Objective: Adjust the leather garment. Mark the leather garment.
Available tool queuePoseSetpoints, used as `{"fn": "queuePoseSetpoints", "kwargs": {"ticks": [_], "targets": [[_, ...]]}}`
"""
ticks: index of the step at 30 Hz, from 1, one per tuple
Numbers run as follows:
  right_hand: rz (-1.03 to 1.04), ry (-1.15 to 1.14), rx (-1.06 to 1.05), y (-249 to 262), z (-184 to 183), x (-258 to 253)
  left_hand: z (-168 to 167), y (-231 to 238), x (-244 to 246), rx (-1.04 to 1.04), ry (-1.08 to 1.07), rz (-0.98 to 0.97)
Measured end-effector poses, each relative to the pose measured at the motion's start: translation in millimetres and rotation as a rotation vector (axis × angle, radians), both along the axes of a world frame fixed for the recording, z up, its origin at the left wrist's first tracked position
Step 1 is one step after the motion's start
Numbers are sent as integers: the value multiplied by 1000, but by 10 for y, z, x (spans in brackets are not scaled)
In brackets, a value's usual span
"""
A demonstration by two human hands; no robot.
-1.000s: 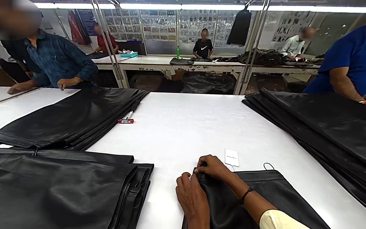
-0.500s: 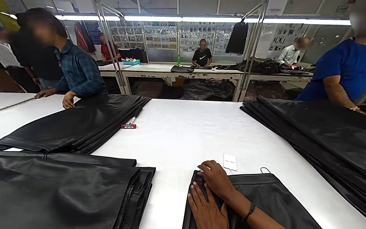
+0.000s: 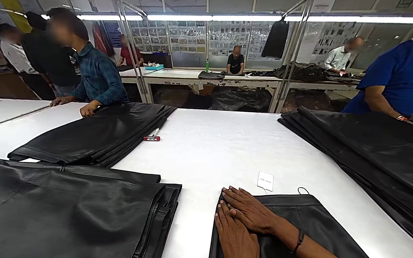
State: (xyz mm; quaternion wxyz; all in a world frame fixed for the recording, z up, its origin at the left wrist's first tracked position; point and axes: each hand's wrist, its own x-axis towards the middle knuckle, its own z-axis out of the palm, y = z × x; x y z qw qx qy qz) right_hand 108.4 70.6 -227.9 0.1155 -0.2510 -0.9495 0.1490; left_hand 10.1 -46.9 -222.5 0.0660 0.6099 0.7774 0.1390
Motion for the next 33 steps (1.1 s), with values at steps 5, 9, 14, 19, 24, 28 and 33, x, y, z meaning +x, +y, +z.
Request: {"fn": "queuePoseSetpoints", "kwargs": {"ticks": [5, 9, 14, 19, 24, 28, 33], "targets": [[-33, -166, -63, 2, 118, -26, -15, 10, -11, -34, 25, 16], [-66, -305, -152, -9, 288, -50, 0, 9, -15, -43, 30, 34], [-82, -348, -161, -2, 294, -143, 48, 47, -26, -106, 51, 58], [-87, -299, -58, -41, 206, -128, 24, 47, -27, -110, 101, 40], [-269, -220, 201, -390, 268, 106, -4, 54, -16, -88, 86, 25], [-493, -142, 287, -1010, 471, 884, -147, -9, -153, 189, -37, 35], [-1253, -286, 190, -2073, 618, 2638, -220, -5, -189, 242, -84, -92]]}}
